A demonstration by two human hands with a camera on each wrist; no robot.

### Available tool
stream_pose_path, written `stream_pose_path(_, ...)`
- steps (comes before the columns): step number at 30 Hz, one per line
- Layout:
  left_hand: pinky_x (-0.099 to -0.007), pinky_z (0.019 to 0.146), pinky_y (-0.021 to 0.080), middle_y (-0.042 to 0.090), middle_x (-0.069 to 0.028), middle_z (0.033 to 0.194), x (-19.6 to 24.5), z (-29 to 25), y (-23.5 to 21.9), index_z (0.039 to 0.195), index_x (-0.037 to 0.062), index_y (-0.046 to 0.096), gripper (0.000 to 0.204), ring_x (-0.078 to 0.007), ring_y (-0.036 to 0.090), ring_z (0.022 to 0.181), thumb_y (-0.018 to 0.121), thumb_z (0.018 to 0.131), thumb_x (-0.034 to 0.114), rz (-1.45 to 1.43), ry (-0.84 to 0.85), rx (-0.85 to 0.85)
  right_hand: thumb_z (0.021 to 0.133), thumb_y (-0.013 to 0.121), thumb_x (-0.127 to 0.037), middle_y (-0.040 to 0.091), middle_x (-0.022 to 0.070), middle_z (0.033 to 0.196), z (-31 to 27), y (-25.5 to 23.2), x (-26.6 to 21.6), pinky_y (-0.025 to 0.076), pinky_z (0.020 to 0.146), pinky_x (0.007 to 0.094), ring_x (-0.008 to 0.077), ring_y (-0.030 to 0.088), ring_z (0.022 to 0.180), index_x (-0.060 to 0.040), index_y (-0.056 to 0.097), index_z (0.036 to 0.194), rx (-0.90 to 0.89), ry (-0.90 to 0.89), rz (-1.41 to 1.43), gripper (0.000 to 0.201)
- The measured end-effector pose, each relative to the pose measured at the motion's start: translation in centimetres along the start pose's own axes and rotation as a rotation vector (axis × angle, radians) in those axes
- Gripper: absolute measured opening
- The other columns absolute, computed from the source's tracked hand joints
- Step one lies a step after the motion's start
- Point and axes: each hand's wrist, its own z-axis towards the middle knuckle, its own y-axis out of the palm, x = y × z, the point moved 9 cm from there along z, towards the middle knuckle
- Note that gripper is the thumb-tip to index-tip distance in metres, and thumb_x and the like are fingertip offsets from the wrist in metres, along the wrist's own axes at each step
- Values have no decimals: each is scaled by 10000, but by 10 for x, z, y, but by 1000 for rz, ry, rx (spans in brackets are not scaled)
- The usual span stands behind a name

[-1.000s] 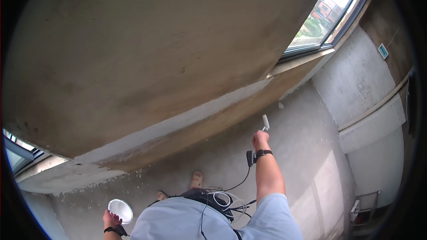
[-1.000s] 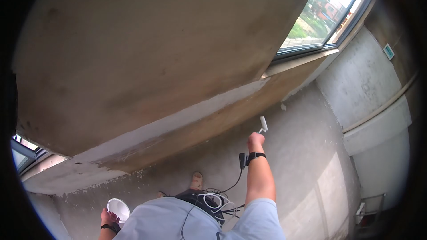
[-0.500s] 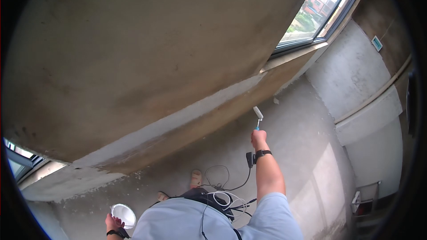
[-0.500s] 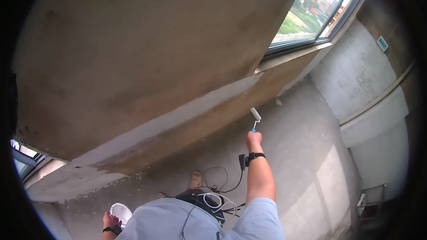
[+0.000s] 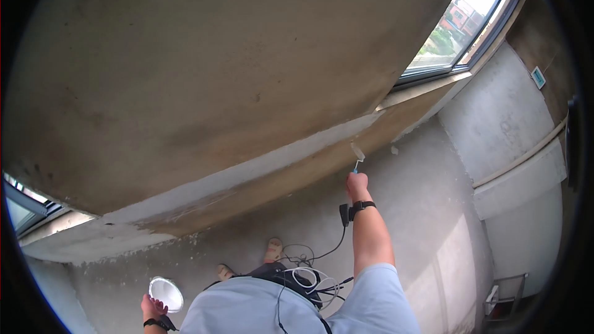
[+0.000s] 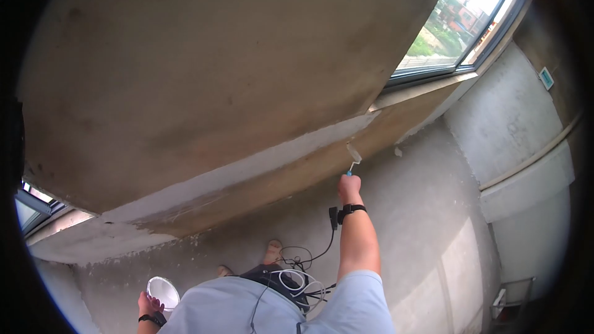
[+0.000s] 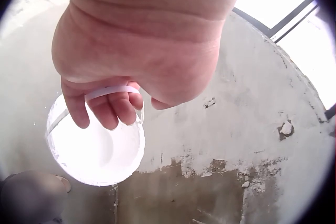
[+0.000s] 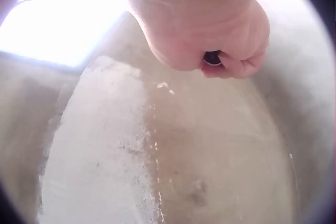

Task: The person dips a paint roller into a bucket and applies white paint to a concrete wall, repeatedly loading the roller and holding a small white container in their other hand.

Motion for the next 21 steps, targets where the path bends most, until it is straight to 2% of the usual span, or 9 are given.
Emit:
stream_pose_path(2, -431, 782, 333, 366, 9, 755, 2, 0, -5, 901, 165, 379, 262, -170, 380, 711, 442, 827, 408, -5, 6, 4, 835, 466, -78, 557, 66, 731, 18, -2, -29, 408, 490, 361, 218, 580, 667, -78, 553, 848, 52, 107, 140, 88)
stream_pose_path(3, -431, 783, 335, 369, 11, 756, 0, 1, -8, 908, 161, 386, 267, -168, 383, 704, 440, 829, 410, -4, 4, 18, 835, 466, -78, 557, 66, 731, -7, -33, -55, 408, 490, 361, 218, 580, 667, -78, 553, 848, 50, 109, 139, 88)
stream_pose_path(5, -432, 784, 337, 372, 12, 757, -2, -4, -6, 915, 158, 392, 273, -166, 386, 698, 438, 831, 413, -6, 0, 27, 826, 487, -81, 539, 61, 642, -67, -40, -107, 376, 423, 362, 224, 551, 550, -88, 533, 772, 187, 610, 862, 71)
stream_pose_path(11, -421, 780, 353, 395, 15, 765, -16, -6, -15, 934, 150, 409, 303, -153, 405, 693, 447, 841, 436, 22, -11, 26, 817, 489, -26, 548, 58, 655, -39, 10, 38, 349, 382, 306, 183, 513, 471, -54, 502, 778, 211, 537, 1482, 50)
stream_pose_path(12, -419, 777, 355, 400, 14, 755, -15, -2, -20, 928, 150, 410, 301, -154, 408, 693, 448, 844, 437, 41, -16, 35, 817, 489, -26, 548, 58, 655, -89, -31, -1, 349, 382, 306, 183, 513, 471, -54, 502, 778, 213, 532, 1477, 50)
stream_pose_path(13, -417, 774, 357, 405, 13, 746, -16, 1, -25, 922, 150, 411, 300, -155, 410, 694, 449, 846, 437, 59, -21, 45, 823, 483, -33, 563, 72, 668, -139, -52, -51, 366, 401, 303, 177, 524, 487, -39, 501, 786, 213, 627, 1154, 42)
stream_pose_path(14, -417, 774, 357, 405, 13, 746, -18, 2, -26, 922, 150, 411, 300, -155, 410, 694, 449, 846, 437, 55, -27, 43, 830, 478, -40, 578, 87, 680, -192, -76, -147, 382, 421, 300, 172, 535, 504, -25, 499, 793, 208, 706, 827, 45)
stream_pose_path(18, -420, 761, 366, 416, 11, 717, -11, 3, -25, 899, 145, 420, 282, -159, 423, 693, 456, 854, 420, 60, -34, 45, 829, 466, -15, 565, 59, 682, -241, -63, -141, 352, 391, 275, 126, 504, 493, -37, 497, 787, 128, 776, 938, 57)
stream_pose_path(21, -429, 757, 373, 425, 5, 719, -6, 13, -24, 897, 139, 430, 268, -168, 433, 692, 475, 853, 400, 47, -39, 39, 845, 490, -22, 595, 78, 729, -275, -55, -156, 375, 426, 272, 123, 525, 537, -16, 518, 825, -81, 778, 855, 35)
